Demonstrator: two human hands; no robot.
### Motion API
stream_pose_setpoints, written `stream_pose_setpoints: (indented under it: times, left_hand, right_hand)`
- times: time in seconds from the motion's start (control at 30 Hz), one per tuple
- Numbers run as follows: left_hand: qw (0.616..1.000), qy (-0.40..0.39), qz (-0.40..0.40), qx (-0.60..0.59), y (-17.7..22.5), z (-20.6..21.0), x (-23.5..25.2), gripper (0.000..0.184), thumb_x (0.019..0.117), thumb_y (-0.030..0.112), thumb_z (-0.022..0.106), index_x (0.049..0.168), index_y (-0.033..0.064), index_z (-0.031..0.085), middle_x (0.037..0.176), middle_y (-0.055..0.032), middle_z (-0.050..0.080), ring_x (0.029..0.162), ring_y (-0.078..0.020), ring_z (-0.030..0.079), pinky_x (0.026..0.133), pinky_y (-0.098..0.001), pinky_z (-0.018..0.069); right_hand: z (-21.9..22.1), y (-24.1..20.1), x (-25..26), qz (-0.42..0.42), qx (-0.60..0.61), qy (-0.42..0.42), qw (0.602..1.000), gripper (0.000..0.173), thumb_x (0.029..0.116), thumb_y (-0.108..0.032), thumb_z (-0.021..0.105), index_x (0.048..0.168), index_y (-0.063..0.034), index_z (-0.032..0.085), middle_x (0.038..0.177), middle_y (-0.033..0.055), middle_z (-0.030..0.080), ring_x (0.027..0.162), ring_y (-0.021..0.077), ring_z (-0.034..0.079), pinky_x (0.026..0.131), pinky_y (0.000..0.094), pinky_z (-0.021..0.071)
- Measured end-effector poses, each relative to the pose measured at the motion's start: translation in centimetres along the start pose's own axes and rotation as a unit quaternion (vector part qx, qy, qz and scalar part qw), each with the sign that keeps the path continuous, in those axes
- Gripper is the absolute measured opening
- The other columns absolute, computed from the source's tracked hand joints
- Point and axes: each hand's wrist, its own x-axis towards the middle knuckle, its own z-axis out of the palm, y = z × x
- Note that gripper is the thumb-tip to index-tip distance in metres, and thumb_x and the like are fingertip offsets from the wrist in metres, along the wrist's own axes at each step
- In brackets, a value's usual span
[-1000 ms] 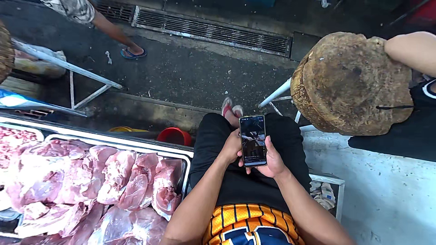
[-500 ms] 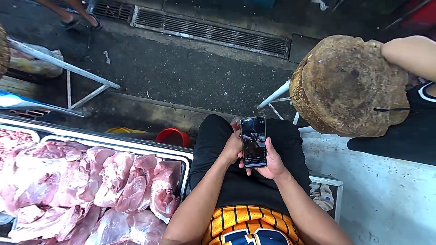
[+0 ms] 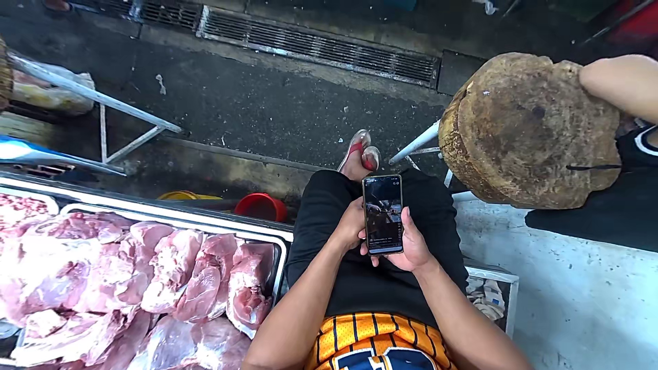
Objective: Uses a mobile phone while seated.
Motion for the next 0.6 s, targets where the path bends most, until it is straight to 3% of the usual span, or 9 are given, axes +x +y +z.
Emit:
stream_pose_setpoints:
  times: [0.13, 0.33, 0.6]
  left_hand:
    - [1.0, -0.002, 0.001, 0.01, -0.12, 0.16, 0.03, 0.007, 0.0986, 0.012, 0.062, 0.104, 0.0087, 0.061, 0.067, -0.0023, 0.061, 0.052, -0.0095, 0.056, 0.055, -0.0265, 0.0533]
    - [0.999, -0.006, 0.023, 0.03, -0.53, -0.18, 0.25, 0.013, 0.0954, 0.012, 0.065, 0.107, 0.0081, 0.062, 0.072, -0.0037, 0.065, 0.058, -0.0113, 0.061, 0.062, -0.0295, 0.0567]
    - [0.999, -0.009, 0.031, 0.035, -0.48, -0.54, -0.16, 0.01, 0.0949, 0.01, 0.066, 0.103, 0.0093, 0.061, 0.068, -0.0026, 0.062, 0.054, -0.011, 0.058, 0.058, -0.0283, 0.0547]
  right_hand:
    - [-0.36, 0.11, -0.37, -0.001, 0.003, -0.001, 1.0, 0.087, 0.0909, -0.081, 0.039, 0.139, -0.0105, 0.054, 0.124, 0.0277, 0.067, 0.097, 0.0413, 0.072, 0.069, 0.047, 0.0627]
    - [-0.78, 0.26, -0.61, 0.002, -0.012, 0.002, 1.0, 0.086, 0.0919, -0.081, 0.038, 0.14, -0.0105, 0.053, 0.124, 0.0274, 0.066, 0.096, 0.0408, 0.072, 0.069, 0.0463, 0.0627]
    - [-0.46, 0.39, -0.44, 0.005, -0.017, 0.006, 1.0, 0.084, 0.0931, -0.079, 0.037, 0.14, -0.011, 0.051, 0.123, 0.0277, 0.066, 0.096, 0.0417, 0.072, 0.067, 0.0467, 0.0627]
